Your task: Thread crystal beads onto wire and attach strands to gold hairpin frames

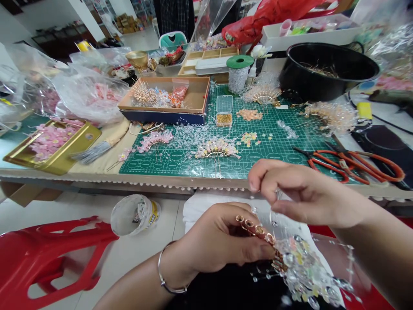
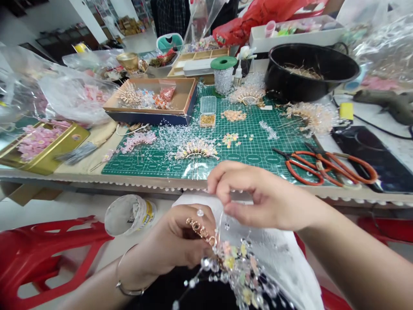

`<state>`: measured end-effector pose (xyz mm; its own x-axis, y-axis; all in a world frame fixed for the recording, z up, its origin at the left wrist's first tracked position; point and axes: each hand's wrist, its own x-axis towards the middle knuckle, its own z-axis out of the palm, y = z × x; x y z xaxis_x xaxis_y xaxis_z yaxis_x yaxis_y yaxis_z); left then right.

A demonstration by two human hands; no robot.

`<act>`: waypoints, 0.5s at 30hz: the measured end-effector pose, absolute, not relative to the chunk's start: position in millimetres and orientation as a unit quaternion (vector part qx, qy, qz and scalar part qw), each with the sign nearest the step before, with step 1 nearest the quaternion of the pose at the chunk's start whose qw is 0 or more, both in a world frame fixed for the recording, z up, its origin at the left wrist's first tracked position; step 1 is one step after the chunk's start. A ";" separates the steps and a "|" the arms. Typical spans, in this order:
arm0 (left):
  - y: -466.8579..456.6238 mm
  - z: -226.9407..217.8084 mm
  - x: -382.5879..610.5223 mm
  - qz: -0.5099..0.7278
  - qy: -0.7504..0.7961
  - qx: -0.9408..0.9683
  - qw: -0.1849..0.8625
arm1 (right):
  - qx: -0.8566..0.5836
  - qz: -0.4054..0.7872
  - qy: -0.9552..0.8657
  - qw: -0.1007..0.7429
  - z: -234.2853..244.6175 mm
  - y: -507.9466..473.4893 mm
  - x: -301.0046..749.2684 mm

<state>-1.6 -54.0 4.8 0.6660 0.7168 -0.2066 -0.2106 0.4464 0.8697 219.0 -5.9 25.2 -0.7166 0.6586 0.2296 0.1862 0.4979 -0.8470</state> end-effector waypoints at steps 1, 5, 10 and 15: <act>-54.0 4.0 -1.0 0.284 0.293 0.421 0.810 | -0.278 0.420 -0.816 0.285 18.2 -3.4 223.9; -54.3 0.7 1.5 0.277 0.290 0.354 0.845 | -0.350 0.372 -0.801 0.311 -6.8 1.7 241.7; -55.1 1.5 4.2 0.258 0.301 0.263 0.880 | -0.417 0.262 -0.811 0.314 -3.4 -10.7 250.6; -56.0 0.4 1.7 0.242 0.294 0.316 0.869 | -0.371 0.101 -0.865 0.323 37.8 -38.3 245.5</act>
<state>1.7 -56.0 0.4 0.7108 0.6060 -0.3571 -0.2344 0.6828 0.6920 245.5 -38.3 37.8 -0.5169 0.7061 0.4840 0.5759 0.7051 -0.4137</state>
